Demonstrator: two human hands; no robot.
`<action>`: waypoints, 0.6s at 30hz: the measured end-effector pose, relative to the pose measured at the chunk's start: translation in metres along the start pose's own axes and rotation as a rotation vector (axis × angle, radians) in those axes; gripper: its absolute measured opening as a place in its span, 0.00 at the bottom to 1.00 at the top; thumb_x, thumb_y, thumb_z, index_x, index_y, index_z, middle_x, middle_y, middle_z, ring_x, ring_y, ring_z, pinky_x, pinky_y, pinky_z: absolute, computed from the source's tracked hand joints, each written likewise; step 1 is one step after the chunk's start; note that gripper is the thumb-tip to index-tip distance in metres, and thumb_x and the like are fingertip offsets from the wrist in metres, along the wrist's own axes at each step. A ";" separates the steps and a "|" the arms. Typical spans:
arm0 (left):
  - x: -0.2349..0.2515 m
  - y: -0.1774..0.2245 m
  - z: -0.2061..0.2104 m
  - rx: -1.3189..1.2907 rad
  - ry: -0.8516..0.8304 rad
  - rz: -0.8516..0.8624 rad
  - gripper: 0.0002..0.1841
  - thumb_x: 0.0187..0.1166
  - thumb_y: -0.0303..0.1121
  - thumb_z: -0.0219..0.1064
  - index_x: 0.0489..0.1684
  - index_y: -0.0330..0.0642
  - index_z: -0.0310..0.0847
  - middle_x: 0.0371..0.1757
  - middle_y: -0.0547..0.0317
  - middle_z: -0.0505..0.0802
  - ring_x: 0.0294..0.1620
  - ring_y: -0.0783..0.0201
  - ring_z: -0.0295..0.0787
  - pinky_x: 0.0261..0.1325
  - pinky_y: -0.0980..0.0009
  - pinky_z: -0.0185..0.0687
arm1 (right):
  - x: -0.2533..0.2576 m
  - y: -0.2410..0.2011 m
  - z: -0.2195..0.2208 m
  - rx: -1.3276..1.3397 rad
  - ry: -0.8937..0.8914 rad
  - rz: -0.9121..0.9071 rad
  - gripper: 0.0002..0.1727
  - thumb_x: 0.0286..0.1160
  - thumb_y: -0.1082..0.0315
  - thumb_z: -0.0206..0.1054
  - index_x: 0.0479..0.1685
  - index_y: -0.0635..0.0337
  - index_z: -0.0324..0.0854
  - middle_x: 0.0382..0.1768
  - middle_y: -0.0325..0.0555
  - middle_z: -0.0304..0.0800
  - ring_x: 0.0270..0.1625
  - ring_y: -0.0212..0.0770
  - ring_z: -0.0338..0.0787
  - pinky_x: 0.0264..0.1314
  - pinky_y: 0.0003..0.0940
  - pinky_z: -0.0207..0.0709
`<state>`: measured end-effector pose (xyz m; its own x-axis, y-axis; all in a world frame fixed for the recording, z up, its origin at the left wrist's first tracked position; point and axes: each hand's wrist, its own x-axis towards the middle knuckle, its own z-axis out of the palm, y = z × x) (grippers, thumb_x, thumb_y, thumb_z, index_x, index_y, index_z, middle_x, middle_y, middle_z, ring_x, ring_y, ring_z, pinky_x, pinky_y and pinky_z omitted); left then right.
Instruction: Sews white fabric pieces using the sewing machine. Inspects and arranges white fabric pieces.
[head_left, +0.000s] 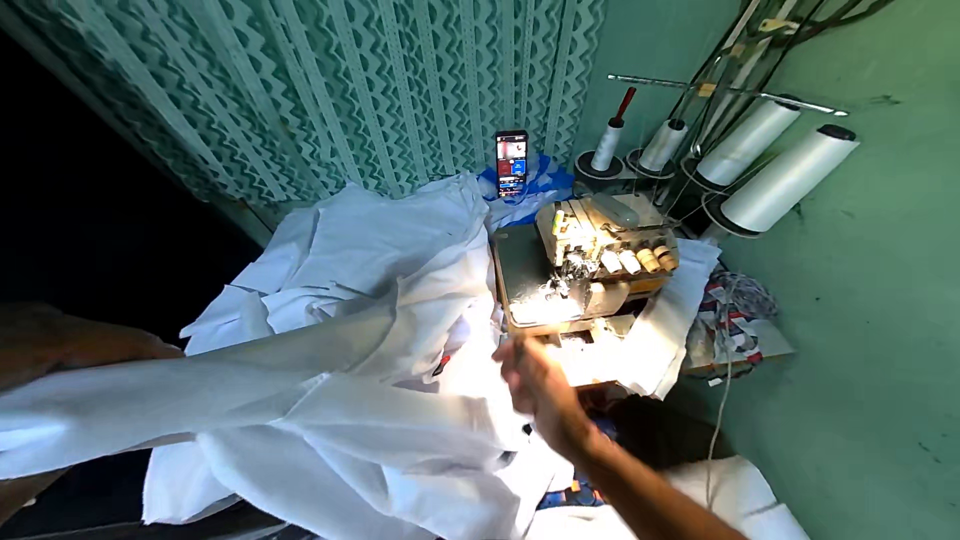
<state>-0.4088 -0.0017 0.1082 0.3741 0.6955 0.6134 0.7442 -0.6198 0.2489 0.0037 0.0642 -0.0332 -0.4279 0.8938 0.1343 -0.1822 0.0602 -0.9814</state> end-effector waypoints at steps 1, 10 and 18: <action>0.007 0.006 0.004 -0.008 0.046 0.005 0.17 0.75 0.40 0.66 0.22 0.33 0.85 0.24 0.58 0.90 0.31 0.80 0.85 0.39 0.82 0.80 | -0.018 0.007 0.014 -0.165 -0.063 -0.092 0.26 0.80 0.51 0.66 0.64 0.64 0.81 0.42 0.35 0.86 0.28 0.21 0.76 0.27 0.20 0.72; 0.048 0.055 0.007 -0.001 0.060 0.045 0.18 0.66 0.43 0.73 0.26 0.32 0.81 0.26 0.55 0.86 0.30 0.71 0.83 0.38 0.74 0.79 | -0.047 0.032 0.026 -0.419 -0.237 -0.103 0.11 0.69 0.65 0.76 0.45 0.61 0.90 0.53 0.44 0.90 0.56 0.35 0.89 0.59 0.38 0.86; 0.067 0.034 -0.015 0.460 -0.255 -0.002 0.09 0.63 0.30 0.71 0.26 0.31 0.81 0.24 0.44 0.86 0.29 0.46 0.88 0.36 0.47 0.81 | -0.056 -0.070 -0.078 0.074 -0.621 0.152 0.22 0.65 0.50 0.81 0.59 0.42 0.87 0.47 0.24 0.95 0.49 0.19 0.92 0.54 0.22 0.87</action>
<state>-0.3672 0.0183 0.1687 0.4527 0.7983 0.3971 0.8896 -0.4346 -0.1405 0.1092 0.0447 0.0171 -0.8827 0.4646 0.0708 -0.1306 -0.0978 -0.9866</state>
